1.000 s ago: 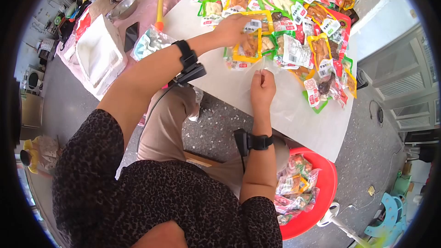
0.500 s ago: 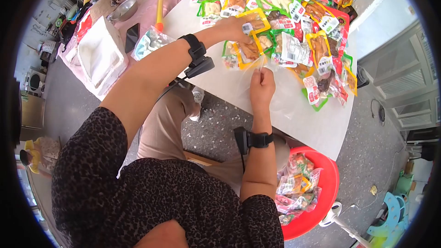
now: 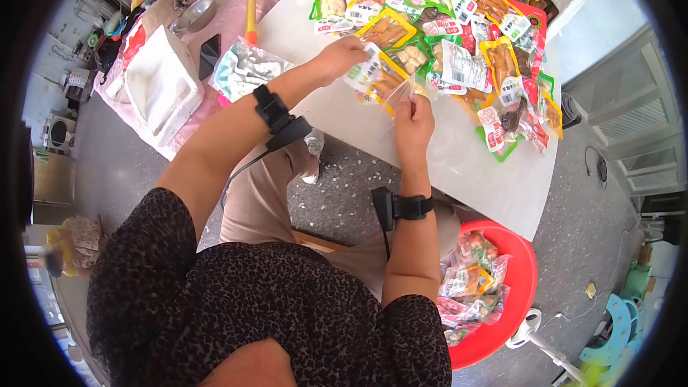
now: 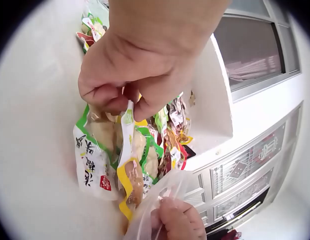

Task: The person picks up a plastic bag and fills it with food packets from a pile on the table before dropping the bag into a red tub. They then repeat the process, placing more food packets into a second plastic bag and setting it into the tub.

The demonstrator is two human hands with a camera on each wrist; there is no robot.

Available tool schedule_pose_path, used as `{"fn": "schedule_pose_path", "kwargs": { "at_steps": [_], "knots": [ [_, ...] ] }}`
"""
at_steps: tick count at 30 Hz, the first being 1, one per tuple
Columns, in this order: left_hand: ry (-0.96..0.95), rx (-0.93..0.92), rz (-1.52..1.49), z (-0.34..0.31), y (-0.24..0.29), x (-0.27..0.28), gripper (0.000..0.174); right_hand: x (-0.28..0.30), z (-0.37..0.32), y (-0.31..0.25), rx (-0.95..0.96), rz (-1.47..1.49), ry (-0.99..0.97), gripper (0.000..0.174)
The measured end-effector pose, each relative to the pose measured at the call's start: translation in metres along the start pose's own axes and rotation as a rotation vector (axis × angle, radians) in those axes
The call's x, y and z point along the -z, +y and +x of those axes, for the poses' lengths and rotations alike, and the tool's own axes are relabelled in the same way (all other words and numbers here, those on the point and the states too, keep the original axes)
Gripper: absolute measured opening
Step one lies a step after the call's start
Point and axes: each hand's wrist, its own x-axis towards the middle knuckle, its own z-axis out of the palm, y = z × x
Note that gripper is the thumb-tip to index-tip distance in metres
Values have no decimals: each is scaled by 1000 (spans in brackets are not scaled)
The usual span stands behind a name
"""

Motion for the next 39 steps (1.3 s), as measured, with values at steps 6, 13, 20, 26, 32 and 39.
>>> {"fn": "schedule_pose_path", "kwargs": {
  "at_steps": [6,13,20,26,32,39],
  "knots": [
    [132,-164,-285,-48,1,25,10,-2,1,3,100,-44,36,12],
    [84,-134,-646,-95,21,24,9,-1,2,-3,121,-109,4,11],
    [240,-102,-607,-80,-10,0,10,-2,9,19,123,-93,57,10],
    [332,-3,-630,-76,-28,-3,10,-1,9,18,39,-9,24,10],
    [383,12,-613,-70,-39,-2,12,5,9,9,-106,114,-56,13],
    [332,-29,-347,-76,-46,-23,15,-5,3,4,138,-236,-94,14]
  ]
}}
